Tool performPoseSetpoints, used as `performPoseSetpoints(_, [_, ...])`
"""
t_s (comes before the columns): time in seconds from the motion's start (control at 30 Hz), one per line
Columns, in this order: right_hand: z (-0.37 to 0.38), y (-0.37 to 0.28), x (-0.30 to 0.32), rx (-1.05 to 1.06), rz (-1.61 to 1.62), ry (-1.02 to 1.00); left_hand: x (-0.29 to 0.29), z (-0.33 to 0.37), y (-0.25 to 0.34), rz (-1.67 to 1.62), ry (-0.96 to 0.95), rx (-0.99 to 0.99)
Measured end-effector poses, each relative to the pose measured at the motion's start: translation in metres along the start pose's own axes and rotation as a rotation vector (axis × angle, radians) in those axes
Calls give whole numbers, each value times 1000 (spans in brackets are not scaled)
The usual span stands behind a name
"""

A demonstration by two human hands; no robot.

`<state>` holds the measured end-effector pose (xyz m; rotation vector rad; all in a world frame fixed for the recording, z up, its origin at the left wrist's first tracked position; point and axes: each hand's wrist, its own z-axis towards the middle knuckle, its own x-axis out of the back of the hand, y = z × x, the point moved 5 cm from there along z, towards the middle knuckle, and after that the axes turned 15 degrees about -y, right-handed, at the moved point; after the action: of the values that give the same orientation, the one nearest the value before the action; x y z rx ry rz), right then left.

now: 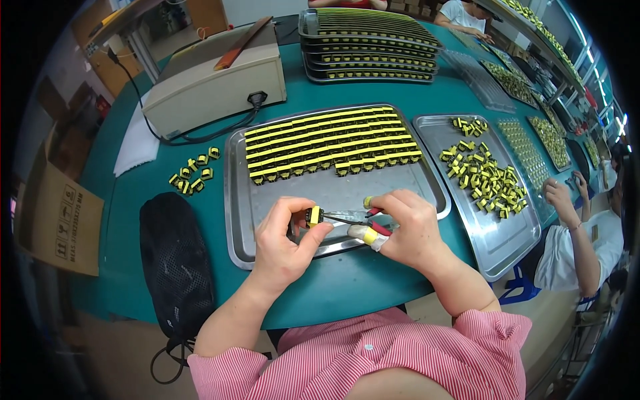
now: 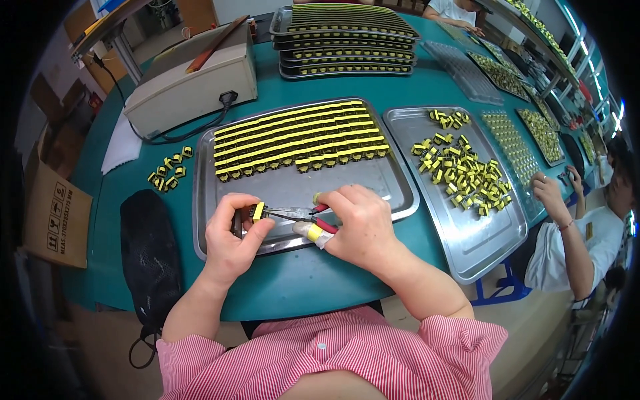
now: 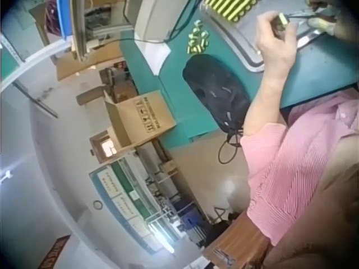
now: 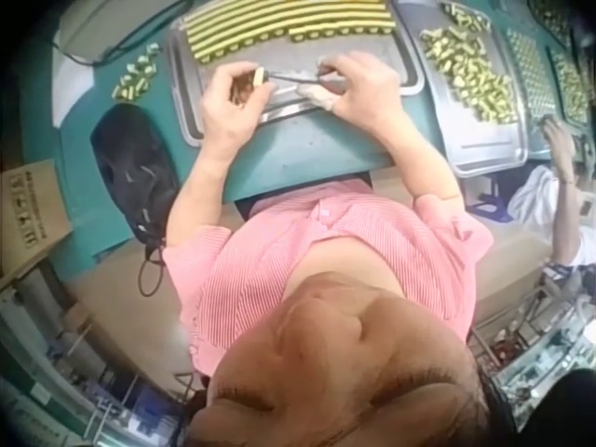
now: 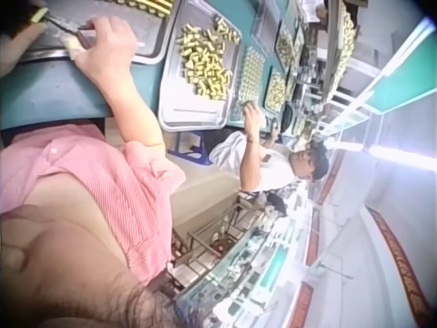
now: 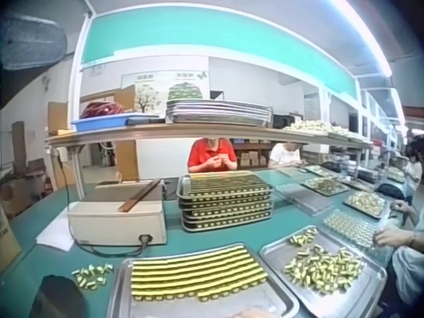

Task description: The person assembles small yellow electronic components by hand at a factory workstation.

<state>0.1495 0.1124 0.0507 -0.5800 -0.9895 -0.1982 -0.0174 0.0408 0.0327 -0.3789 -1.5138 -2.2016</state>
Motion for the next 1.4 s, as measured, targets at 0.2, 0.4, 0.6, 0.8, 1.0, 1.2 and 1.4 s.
performPoseSetpoints(0.2, [0, -1, 0, -7, -6, -11, 0, 0, 0, 31, 8, -6])
performPoseSetpoints(0.4, [-1, 2, -1, -15, -15, -8, 0, 1, 5, 84, 12, -52])
performPoseSetpoints(0.6, [-1, 1, 2, -26, -55, -13, 1, 2, 9, 103, -13, -54])
performPoseSetpoints(0.8, [-1, 2, 0, -30, -68, -13, 0, 1, 8, 92, -28, -20])
performPoseSetpoints(1.0, [-1, 2, -3, -66, -6, -36, 1, 2, 0, 23, 3, -4])
performPoseSetpoints(1.2, [0, -1, -4, -41, -3, -31, 2, 1, 1, 12, 19, -23])
performPoseSetpoints(1.4, [0, -2, -4, -38, -24, -9, 0, 0, 2, 36, 17, -50])
